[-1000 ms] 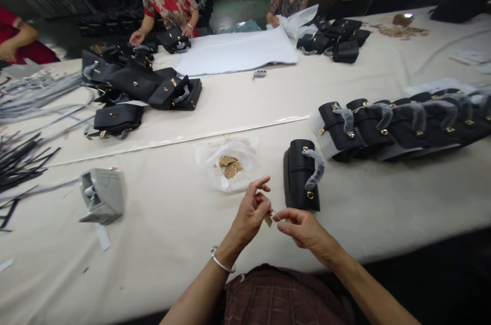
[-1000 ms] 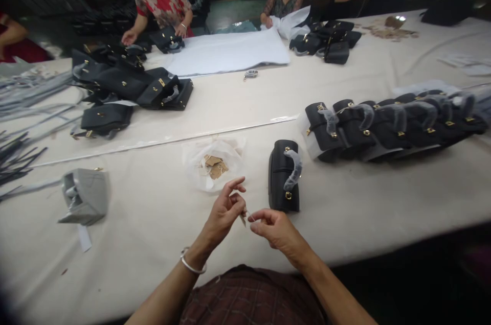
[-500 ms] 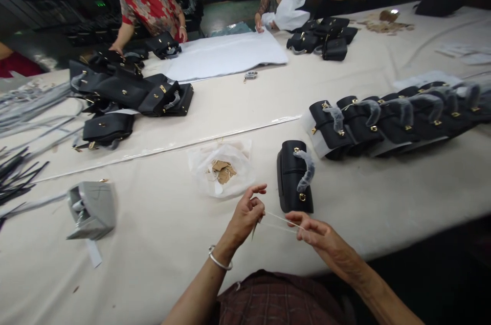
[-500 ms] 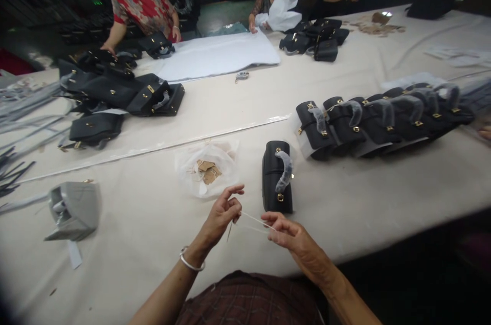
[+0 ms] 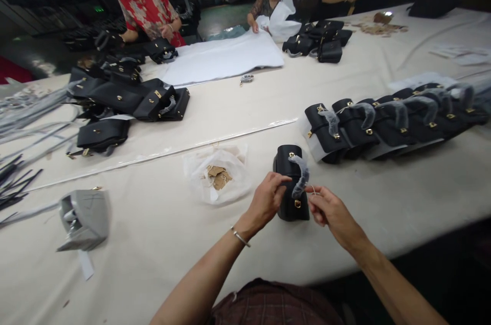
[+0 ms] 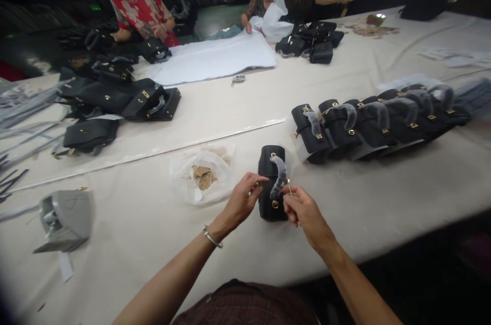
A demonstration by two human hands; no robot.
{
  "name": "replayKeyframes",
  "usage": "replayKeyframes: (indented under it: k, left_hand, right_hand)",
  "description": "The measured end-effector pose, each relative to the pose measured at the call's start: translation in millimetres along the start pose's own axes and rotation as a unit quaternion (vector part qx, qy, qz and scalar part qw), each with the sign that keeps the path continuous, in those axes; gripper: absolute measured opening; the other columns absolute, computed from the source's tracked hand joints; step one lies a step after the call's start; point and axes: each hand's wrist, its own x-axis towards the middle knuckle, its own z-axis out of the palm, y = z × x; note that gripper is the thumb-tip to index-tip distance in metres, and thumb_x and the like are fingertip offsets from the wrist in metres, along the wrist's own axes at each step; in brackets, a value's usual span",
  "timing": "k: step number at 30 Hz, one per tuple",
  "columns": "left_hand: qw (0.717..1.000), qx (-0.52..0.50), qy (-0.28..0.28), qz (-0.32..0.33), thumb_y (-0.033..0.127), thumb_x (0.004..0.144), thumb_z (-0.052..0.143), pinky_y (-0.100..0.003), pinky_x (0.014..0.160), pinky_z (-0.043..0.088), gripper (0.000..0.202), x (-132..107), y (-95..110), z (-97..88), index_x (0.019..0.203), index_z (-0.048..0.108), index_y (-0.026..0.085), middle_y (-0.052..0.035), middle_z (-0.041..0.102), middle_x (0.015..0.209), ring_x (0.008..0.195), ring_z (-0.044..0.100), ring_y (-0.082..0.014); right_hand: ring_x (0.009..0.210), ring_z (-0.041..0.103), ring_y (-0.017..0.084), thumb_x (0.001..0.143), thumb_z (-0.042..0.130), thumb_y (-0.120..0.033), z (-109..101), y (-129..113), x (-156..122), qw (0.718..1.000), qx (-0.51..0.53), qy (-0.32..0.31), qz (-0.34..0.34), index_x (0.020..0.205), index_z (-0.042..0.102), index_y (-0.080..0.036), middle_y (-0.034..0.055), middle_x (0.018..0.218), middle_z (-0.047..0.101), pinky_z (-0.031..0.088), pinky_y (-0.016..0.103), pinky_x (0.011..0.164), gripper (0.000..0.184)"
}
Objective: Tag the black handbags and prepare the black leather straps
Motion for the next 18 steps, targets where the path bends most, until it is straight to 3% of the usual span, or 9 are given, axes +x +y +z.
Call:
replayKeyframes:
  k: [2, 5, 13, 18]
  left_hand:
    - [0.999, 0.044, -0.025, 0.017, 0.015, 0.095, 0.049, -0.030, 0.084, 0.048, 0.029, 18.2, 0.6, 3.8, 0.116, 0.067, 0.024, -0.0060, 0.060, 0.105, 0.094, 0.059, -0.0183]
    - [0.994, 0.095, -0.054, 0.018, 0.017, 0.096, 0.049, -0.028, 0.076, 0.048, 0.028, 35.3, -0.7, 10.0, 0.111, 0.071, 0.024, -0.0053, 0.060, 0.102, 0.089, 0.059, -0.0175]
    - [0.982, 0.138, -0.112, 0.060, 0.021, 0.093, 0.057, -0.027, 0.073, 0.046, 0.023, 43.2, -10.9, 13.0, 0.109, 0.073, 0.025, -0.0043, 0.060, 0.101, 0.086, 0.057, -0.0171]
    - [0.974, 0.207, -0.074, 0.045, 0.028, 0.094, 0.060, -0.028, 0.070, 0.043, 0.014, 41.8, -8.6, 14.6, 0.092, 0.072, 0.021, -0.0050, 0.061, 0.091, 0.080, 0.055, -0.0179]
  right_hand:
    - [0.040, 0.035, 0.007, 0.074, 0.073, -0.031, -0.8, -8.2, 10.4, 0.998, -0.059, -0.025, 0.014, 0.094, 0.058, -0.021, -0.0078, 0.055, 0.053, 0.022, 0.020, 0.038, 0.027]
    - [0.040, 0.037, 0.007, 0.073, 0.068, -0.027, -2.1, -18.7, 22.8, 0.991, -0.115, -0.060, 0.019, 0.096, 0.056, -0.021, -0.0080, 0.055, 0.054, 0.027, 0.020, 0.040, 0.027]
    - [0.047, 0.044, 0.010, 0.072, 0.072, -0.028, -8.9, -26.3, 41.5, 0.968, -0.176, -0.176, 0.044, 0.103, 0.059, -0.017, -0.0049, 0.060, 0.057, 0.032, 0.022, 0.042, 0.035]
    - [0.055, 0.051, 0.012, 0.074, 0.073, -0.031, -13.2, -23.5, 48.4, 0.964, -0.180, -0.192, 0.037, 0.094, 0.062, -0.016, -0.0019, 0.065, 0.060, 0.038, 0.024, 0.049, 0.027]
